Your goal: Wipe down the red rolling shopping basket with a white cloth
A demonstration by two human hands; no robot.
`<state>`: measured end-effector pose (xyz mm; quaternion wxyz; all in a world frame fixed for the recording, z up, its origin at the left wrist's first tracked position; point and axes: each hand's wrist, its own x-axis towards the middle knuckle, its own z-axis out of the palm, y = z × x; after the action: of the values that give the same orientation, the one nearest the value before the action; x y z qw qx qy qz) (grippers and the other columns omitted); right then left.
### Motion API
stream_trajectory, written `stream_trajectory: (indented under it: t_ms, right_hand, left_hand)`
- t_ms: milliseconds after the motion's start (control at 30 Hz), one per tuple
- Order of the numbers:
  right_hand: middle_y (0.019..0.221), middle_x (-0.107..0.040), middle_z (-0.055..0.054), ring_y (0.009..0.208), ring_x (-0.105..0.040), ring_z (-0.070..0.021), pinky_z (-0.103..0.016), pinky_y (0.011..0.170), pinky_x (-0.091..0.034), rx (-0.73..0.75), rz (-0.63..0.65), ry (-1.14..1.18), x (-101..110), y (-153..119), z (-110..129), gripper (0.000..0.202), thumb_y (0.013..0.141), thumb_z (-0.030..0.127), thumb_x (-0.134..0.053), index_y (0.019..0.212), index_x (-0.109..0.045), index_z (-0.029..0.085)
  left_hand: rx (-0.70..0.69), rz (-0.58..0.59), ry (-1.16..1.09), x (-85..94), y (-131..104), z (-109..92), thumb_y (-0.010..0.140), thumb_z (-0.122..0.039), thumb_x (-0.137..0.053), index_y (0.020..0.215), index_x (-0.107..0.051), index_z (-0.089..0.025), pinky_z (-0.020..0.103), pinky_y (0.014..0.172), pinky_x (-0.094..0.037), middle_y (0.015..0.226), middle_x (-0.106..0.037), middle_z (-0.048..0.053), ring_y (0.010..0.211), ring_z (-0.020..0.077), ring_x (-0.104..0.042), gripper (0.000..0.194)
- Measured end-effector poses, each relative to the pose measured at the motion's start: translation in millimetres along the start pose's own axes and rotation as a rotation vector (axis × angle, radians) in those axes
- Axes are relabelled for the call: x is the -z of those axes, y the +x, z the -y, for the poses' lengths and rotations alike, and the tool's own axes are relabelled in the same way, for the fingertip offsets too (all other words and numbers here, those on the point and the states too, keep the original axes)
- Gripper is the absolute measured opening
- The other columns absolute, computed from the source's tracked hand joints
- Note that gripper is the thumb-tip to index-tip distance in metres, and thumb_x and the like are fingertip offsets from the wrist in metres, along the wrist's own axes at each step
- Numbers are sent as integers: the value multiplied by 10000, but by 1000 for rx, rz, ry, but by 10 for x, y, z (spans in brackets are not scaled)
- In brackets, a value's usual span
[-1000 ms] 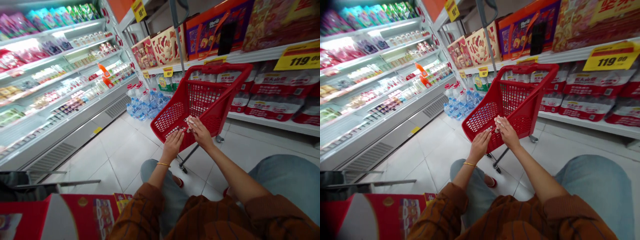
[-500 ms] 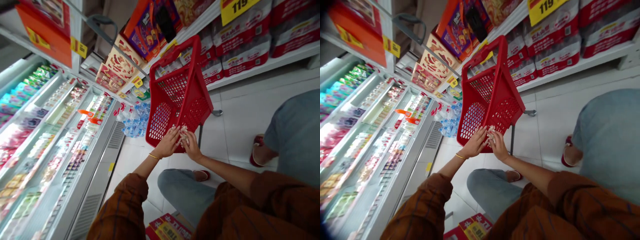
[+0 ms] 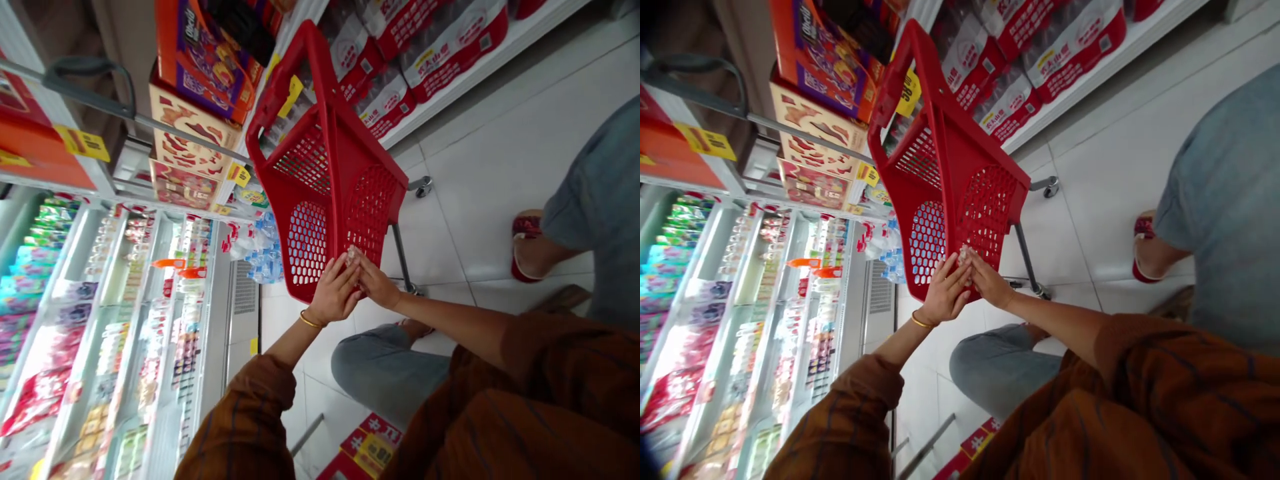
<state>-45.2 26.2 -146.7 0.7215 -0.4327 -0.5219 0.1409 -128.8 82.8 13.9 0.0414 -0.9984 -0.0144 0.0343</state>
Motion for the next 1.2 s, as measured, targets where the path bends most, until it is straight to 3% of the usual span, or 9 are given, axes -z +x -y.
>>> stream_trajectory:
  t_ms: [200,467,633,767,867,967,1033,1200]
  right_hand:
    - [1607,-143,-17,1473,-159,-189,-467,1208,-265,-10,52,25,67,-67,-111,620,999,161,-324,1520,-18,302]
    - [1590,-184,-26,1463,-166,-165,-434,1204,-271,-36,106,-22,262,-474,-416,585,1000,131,-310,1515,-80,287]
    - [1575,-245,-41,1463,-179,-186,-448,1194,-283,-75,80,-36,353,-660,-585,594,982,96,-335,1512,-144,285]
    - [1558,-301,-90,1453,-237,-209,-465,1176,-322,-92,-11,-29,339,-499,-463,592,969,109,-374,1513,-188,253]
    - [1568,-267,-115,1461,-216,-233,-498,1156,-350,-88,-50,-34,272,-240,-262,601,966,113,-381,1516,-174,237]
    - [1609,-118,-109,1479,-116,-259,-528,1167,-310,-80,-79,-43,185,-34,-127,610,968,127,-373,1522,-140,233]
    - [1615,-71,-102,1482,-79,-262,-549,1174,-277,-66,-89,-48,134,23,-119,623,972,127,-352,1528,-88,230]
    - [1609,-131,-79,1481,-101,-229,-539,1180,-277,-27,-63,-63,98,-56,-269,636,979,99,-311,1526,-26,259]
  left_hand:
    - [-49,13,73,1,41,13,887,-297,-494,1290,-538,-106,535,1169,-236,1323,-600,137,1434,306,-268,449]
    - [-116,126,105,44,114,50,876,-319,-518,1269,-554,-62,514,1102,-390,1264,-629,186,1305,312,-485,471]
    - [-240,327,110,126,279,120,905,-391,-488,1256,-555,-15,487,1066,-443,1225,-635,235,1231,310,-553,518]
    - [-354,440,124,200,484,221,928,-388,-445,1193,-593,-21,476,1052,-454,1217,-641,229,1193,298,-582,477]
    - [-390,393,113,200,577,282,911,-372,-458,1095,-642,-41,468,1005,-493,1143,-681,211,1117,296,-630,421]
    - [-411,316,65,165,594,310,891,-322,-459,982,-675,-71,440,928,-541,989,-727,180,1025,276,-675,343]
    - [-422,283,41,145,593,312,876,-297,-464,952,-678,-68,430,891,-559,929,-733,175,985,274,-689,323]
    - [-407,275,40,139,607,291,844,-266,-484,962,-679,-41,426,875,-567,976,-729,192,972,287,-695,320]
